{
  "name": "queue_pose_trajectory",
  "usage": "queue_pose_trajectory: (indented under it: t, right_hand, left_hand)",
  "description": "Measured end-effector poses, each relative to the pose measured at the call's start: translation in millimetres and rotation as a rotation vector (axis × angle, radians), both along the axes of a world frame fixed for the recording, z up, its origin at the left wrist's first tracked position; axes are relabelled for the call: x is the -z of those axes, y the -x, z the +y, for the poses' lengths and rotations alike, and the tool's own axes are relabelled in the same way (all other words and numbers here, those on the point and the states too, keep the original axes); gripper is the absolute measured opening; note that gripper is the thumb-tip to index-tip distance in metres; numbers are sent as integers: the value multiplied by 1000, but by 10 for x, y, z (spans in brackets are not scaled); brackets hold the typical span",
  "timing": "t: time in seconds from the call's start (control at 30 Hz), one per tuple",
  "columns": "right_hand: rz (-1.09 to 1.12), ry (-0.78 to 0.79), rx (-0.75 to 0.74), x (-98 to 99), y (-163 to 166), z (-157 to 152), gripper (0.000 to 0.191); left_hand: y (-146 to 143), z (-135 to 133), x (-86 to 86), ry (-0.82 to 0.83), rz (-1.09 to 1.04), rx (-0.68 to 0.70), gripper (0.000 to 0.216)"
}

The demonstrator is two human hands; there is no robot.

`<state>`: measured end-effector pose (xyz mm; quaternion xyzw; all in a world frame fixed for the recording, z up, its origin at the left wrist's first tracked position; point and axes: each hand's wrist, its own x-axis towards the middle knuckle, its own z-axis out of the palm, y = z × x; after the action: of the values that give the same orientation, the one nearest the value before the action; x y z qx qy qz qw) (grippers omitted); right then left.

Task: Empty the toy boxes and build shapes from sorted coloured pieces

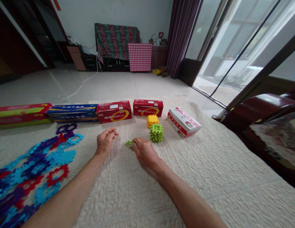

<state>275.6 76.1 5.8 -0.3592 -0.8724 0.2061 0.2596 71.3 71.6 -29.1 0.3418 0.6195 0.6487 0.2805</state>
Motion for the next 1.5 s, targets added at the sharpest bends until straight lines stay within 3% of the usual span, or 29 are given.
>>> queue_pose_trajectory:
  t: [0.13, 0.27, 0.4, 0.57, 0.67, 0.77, 0.87, 1.03, 1.27, 1.4, 1.5]
  right_hand:
    - [-22, 93, 11, -55, -19, -37, 22]
    - [-120, 33, 84, -58, -49, -36, 16]
    - [-130, -25, -33, -49, -64, -43, 42]
    - [-169, -24, -117, -30, -38, -62, 24]
    - [-108, -46, -124, -40, -42, -50, 23]
    - [8, -129, -60, -141, -118, 20, 24]
    - [82, -250, 114, -319, -291, 161, 23]
    - [17, -356, 311, -466, -632, 429, 24]
    - [-50, -366, 335, -385, -742, 531, 29]
    - [71, -455, 338, -474, -646, 456, 26]
    - [166, -451, 249, -453, -466, 306, 20]
  left_hand:
    - [-4, -11, -15, -1, 22, 5, 32]
    - [-4, -11, -19, 3, 19, 6, 33]
    - [-3, -6, -14, 0, 21, 10, 33]
    - [-7, -9, -11, 3, 26, 5, 33]
    - [2, -6, 2, 0, 37, 9, 32]
    - [14, -3, 9, 7, 43, 12, 32]
    - [17, -5, 2, 9, 50, 15, 31]
    - [19, -8, 2, 8, 48, 20, 31]
    - [30, 7, 43, 0, 56, 17, 30]
    - [32, 8, 43, 2, 55, 18, 30]
    - [26, -2, 24, 3, 58, 21, 30]
